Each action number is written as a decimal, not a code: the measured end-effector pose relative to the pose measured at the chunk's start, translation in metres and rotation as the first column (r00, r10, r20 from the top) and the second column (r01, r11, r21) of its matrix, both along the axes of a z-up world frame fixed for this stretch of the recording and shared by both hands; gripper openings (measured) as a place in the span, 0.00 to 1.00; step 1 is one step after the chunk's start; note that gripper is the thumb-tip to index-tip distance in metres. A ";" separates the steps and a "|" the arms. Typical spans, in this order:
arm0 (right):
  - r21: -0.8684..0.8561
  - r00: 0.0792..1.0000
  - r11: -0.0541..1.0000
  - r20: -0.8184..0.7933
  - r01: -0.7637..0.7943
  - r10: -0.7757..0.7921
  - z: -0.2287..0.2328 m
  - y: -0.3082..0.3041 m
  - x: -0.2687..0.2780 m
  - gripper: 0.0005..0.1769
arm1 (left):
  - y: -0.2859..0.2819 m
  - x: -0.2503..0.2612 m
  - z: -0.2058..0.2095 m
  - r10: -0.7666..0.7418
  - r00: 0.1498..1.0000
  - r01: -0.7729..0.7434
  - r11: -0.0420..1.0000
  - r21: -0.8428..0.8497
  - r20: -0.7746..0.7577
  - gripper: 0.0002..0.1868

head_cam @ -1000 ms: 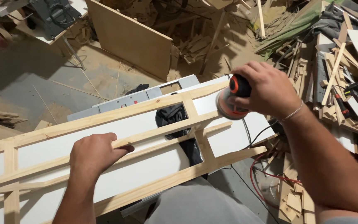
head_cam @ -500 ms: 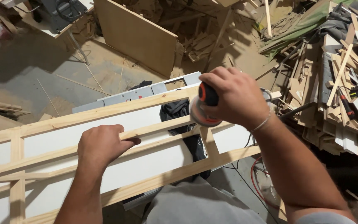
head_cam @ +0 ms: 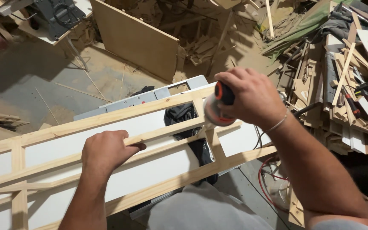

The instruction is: Sanding a wooden frame with an orbital sander and wiping it with a cloth.

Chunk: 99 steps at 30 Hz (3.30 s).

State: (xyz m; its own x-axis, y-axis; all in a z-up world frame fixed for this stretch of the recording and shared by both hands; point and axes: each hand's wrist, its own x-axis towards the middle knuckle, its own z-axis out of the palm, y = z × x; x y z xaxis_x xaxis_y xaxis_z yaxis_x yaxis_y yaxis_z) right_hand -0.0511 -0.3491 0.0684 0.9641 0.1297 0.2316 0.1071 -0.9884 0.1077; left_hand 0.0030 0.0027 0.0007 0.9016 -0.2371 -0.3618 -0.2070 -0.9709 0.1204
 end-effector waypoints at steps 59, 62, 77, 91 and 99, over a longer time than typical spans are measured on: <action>-0.061 0.999 0.998 0.025 0.027 -0.026 -0.002 -0.033 -0.015 0.43 | -0.003 0.000 0.009 -0.005 1.000 0.006 0.999 0.035 -0.024 0.24; -0.044 1.000 0.999 -0.009 0.008 -0.008 0.004 -0.019 -0.015 0.43 | -0.003 0.001 0.008 0.004 1.000 -0.003 0.999 0.039 -0.024 0.25; -0.077 0.985 0.997 -0.168 0.019 -0.032 0.025 -0.033 -0.010 0.48 | -0.003 0.002 0.005 0.041 0.999 -0.040 0.998 0.050 -0.030 0.24; -0.082 0.965 0.978 -0.164 0.192 -0.203 0.037 -0.103 -0.020 0.49 | -0.011 0.002 0.000 0.089 0.996 -0.089 0.994 0.065 -0.008 0.27; 0.150 0.973 0.961 -0.021 0.231 -0.230 0.048 -0.175 -0.056 0.37 | -0.020 0.014 -0.029 0.038 0.995 -0.047 0.994 0.099 0.088 0.32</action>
State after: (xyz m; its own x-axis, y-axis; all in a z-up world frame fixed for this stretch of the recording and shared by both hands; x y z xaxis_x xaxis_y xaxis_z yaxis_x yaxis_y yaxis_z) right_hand -0.1071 -0.5243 0.1162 0.9647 -0.1323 0.2278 -0.1255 -0.9911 -0.0441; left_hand 0.0169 -0.0177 -0.0287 0.9389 -0.1643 -0.3026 -0.1707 -0.9853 0.0053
